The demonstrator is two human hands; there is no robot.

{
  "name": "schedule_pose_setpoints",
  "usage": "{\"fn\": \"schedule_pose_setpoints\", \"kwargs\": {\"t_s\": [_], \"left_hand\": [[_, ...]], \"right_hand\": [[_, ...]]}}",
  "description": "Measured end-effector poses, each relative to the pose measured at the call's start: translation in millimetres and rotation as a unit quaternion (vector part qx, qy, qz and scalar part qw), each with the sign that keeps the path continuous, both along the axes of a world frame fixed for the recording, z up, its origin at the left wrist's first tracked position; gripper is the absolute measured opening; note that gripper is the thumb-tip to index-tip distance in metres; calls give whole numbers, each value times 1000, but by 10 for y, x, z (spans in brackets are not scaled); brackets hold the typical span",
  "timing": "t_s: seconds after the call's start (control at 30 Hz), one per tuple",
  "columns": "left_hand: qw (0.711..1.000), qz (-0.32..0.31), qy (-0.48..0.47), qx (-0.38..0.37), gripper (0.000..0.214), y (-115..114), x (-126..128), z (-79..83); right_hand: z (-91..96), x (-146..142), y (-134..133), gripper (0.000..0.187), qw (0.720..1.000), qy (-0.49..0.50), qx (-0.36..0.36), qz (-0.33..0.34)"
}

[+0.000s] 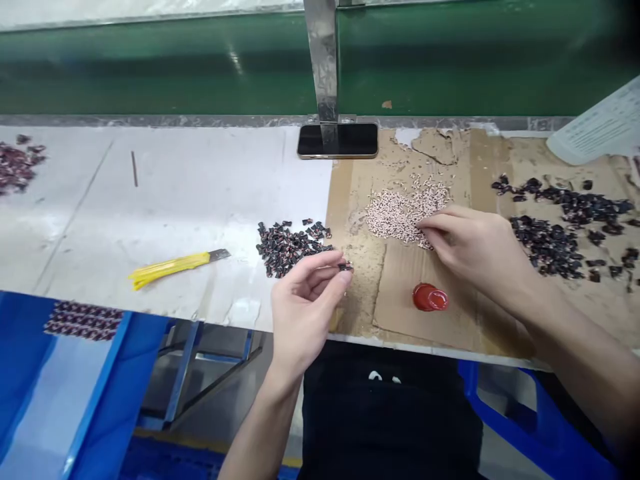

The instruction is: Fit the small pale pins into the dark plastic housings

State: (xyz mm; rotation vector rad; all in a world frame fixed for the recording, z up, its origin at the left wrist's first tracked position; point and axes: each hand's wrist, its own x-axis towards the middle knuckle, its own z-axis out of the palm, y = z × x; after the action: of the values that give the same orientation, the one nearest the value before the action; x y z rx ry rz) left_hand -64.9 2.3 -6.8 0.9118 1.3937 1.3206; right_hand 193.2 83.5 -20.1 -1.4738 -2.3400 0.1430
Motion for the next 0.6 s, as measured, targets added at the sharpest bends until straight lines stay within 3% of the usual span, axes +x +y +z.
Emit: {"fn": "schedule_pose_setpoints", "kwargs": {"t_s": [0.37,0.6], "left_hand": [[992,-94,79,41,27,-38,29,-6],[995,-79,67,12,12,-46,103,18]], "right_hand": [[54,-61,2,24,999,35,-40,-14],[81,-70,-12,23,996,64,-46,-37]]}}
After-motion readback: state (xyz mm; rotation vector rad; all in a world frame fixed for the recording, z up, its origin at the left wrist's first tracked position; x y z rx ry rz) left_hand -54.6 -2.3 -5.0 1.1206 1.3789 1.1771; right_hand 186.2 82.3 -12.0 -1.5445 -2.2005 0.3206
